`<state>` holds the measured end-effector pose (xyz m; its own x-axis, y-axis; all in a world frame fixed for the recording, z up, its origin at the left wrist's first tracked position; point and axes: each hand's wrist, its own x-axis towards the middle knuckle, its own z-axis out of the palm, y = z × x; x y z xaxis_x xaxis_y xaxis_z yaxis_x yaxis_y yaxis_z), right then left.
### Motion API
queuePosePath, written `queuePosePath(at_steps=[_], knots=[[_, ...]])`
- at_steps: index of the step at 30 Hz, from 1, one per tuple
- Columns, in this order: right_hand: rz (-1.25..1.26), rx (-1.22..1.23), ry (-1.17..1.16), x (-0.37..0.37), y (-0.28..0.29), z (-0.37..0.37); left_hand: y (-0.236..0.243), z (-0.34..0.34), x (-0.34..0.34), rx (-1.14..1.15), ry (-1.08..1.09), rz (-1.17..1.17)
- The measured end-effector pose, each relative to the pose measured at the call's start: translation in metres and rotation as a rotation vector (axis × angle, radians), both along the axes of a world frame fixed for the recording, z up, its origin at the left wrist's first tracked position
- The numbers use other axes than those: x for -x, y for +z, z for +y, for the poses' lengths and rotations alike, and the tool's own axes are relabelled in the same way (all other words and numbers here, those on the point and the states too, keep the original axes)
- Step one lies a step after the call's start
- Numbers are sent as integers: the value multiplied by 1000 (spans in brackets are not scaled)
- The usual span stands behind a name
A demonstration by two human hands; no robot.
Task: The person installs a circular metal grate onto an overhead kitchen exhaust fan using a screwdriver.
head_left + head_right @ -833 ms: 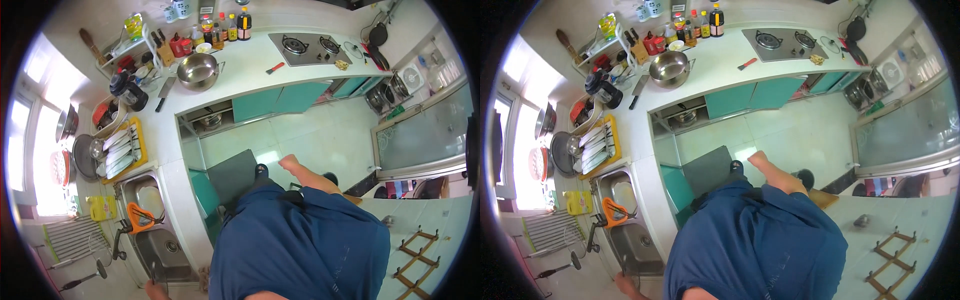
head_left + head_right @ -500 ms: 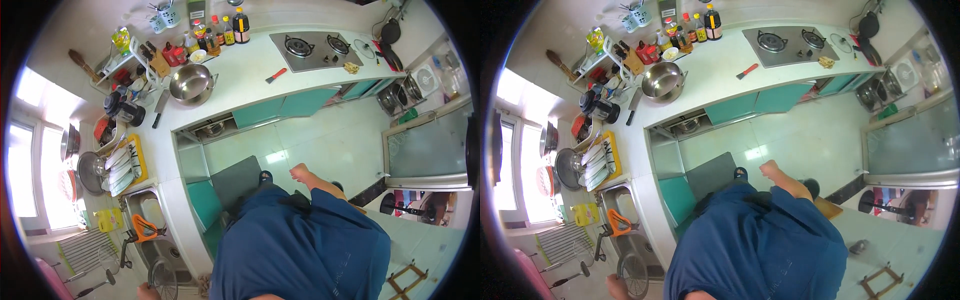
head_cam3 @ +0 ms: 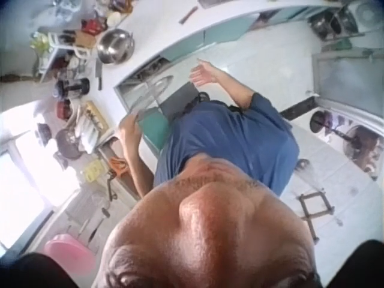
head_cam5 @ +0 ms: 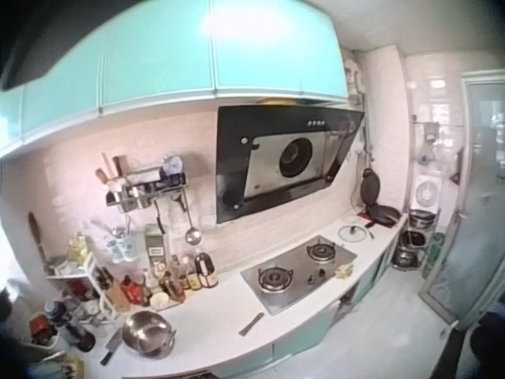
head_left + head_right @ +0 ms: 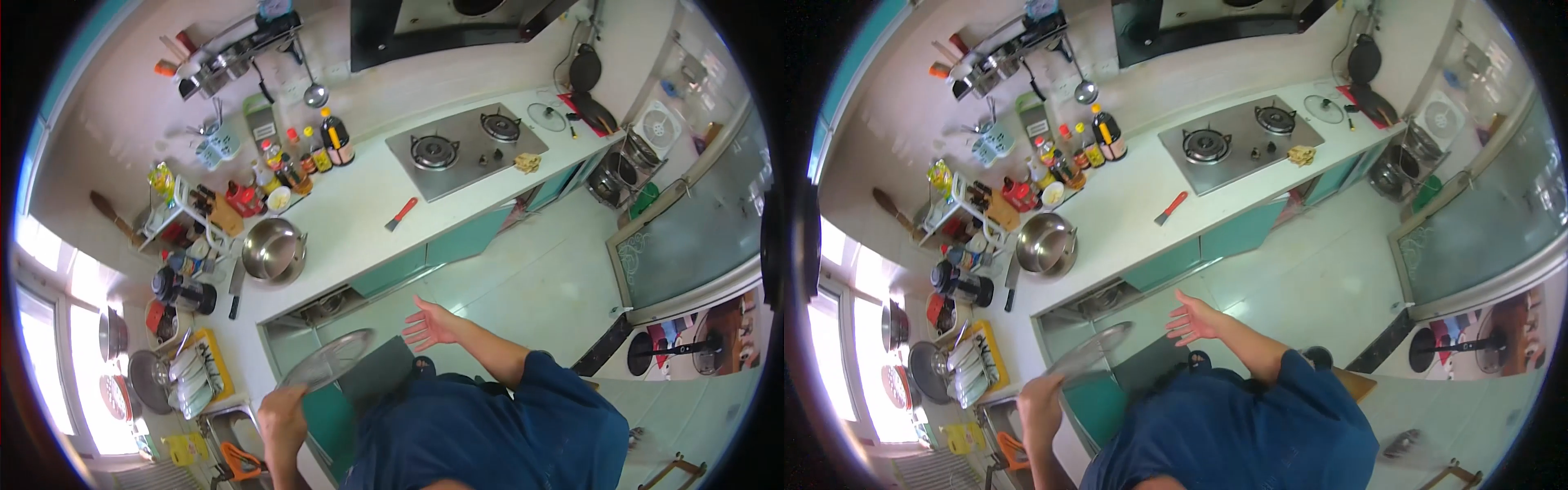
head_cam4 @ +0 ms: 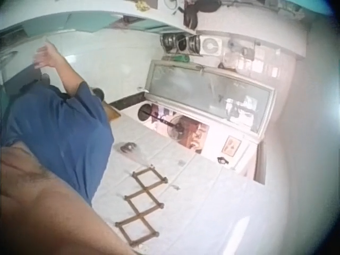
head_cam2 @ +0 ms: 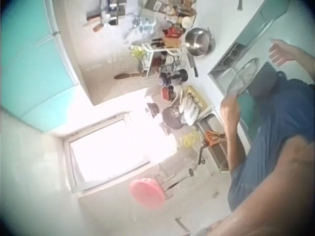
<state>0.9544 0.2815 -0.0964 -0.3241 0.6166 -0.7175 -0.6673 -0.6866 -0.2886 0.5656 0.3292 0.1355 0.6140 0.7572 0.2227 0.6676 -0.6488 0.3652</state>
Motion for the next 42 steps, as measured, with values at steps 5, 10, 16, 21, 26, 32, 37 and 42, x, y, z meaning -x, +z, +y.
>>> queuePosePath(at_steps=[5,10,16,21,26,32,37,42], knots=[[186,-249,-313,-36,4,-4,-14,39,-119,-111,-413,-129],[-146,-214,-598,-62,40,-32,-28,60,-174,-197,-630,-198],[-184,-322,-903,-88,61,-64,-53,83,-216,28,-337,-450],[-439,-252,-996,-80,54,-25,-97,132,-236,1151,319,-819],[-591,-317,-947,-80,82,48,-116,188,-223,1528,101,-1101],[-632,-385,-820,-79,114,134,-120,251,-216,1564,175,-1153],[-640,-394,-819,-89,126,177,-115,292,-224,1565,115,-1235],[-605,-427,-867,-120,138,190,-91,305,-257,1487,59,-1237]])
